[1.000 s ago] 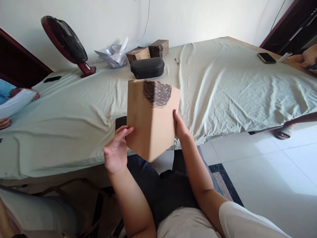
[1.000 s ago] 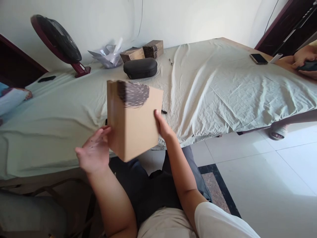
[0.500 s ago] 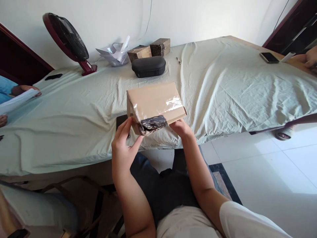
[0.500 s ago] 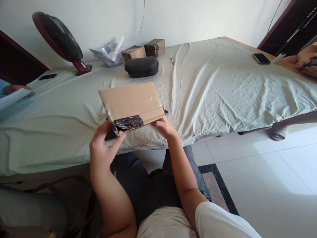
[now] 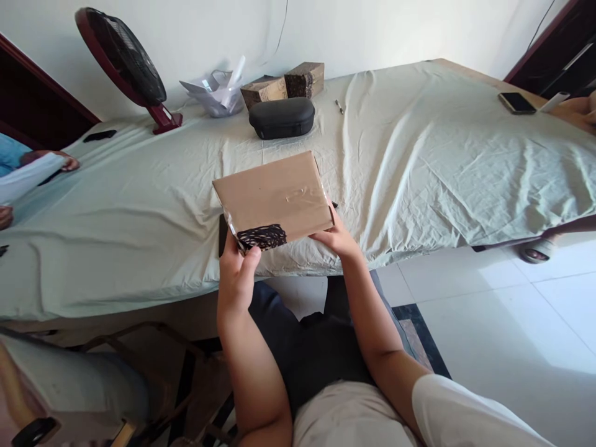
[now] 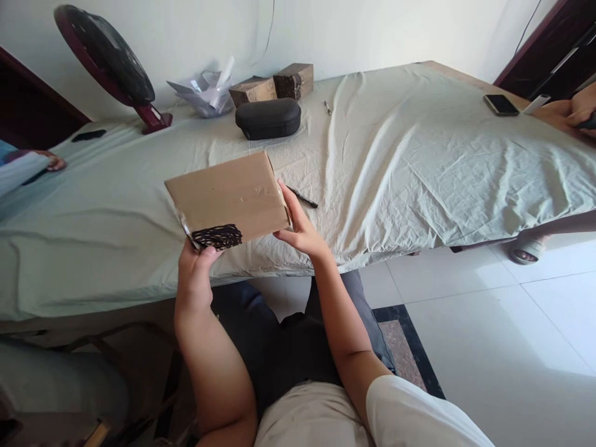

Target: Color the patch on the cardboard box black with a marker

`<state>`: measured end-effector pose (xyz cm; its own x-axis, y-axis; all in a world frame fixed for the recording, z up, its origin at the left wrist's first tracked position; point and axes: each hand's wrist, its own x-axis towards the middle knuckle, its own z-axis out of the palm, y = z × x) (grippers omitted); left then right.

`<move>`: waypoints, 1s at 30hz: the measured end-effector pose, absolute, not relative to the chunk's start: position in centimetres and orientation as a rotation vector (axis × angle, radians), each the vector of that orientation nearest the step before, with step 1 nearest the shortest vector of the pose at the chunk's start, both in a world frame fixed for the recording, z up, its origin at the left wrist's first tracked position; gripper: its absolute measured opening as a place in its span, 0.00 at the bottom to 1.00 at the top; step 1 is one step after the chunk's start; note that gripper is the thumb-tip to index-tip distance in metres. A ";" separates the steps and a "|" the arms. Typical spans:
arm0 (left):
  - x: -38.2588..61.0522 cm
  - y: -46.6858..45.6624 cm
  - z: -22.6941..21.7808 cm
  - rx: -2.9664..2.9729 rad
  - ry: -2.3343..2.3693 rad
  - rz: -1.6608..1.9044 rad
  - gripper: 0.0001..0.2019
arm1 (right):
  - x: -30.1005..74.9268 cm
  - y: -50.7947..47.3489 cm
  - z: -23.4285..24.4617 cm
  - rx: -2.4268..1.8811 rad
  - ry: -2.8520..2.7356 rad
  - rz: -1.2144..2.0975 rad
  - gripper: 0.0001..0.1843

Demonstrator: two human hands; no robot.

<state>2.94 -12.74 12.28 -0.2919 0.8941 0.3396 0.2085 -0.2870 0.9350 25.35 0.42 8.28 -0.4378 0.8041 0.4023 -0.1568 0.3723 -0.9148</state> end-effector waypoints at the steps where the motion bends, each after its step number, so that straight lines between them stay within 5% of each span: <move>1: 2.9 -12.7 12.1 1.376 1.440 1.628 0.35 | 25.3 0.3 8.4 -0.570 -1.654 1.239 0.65; 11: 4.5 -11.9 12.6 1.078 1.585 1.762 0.22 | 23.7 0.1 7.2 -0.507 -1.588 1.159 0.69; 19: 4.9 -11.5 12.8 0.994 1.591 1.840 0.22 | 22.8 0.2 6.4 -0.562 -1.564 1.172 0.68; 24: 4.7 -11.7 12.8 1.128 1.664 1.831 0.23 | 22.4 0.4 6.3 -0.547 -1.522 1.222 0.54; 30: 1.2 -12.4 11.6 1.585 1.417 1.662 0.50 | 23.4 0.8 6.8 -0.577 -1.499 1.287 0.45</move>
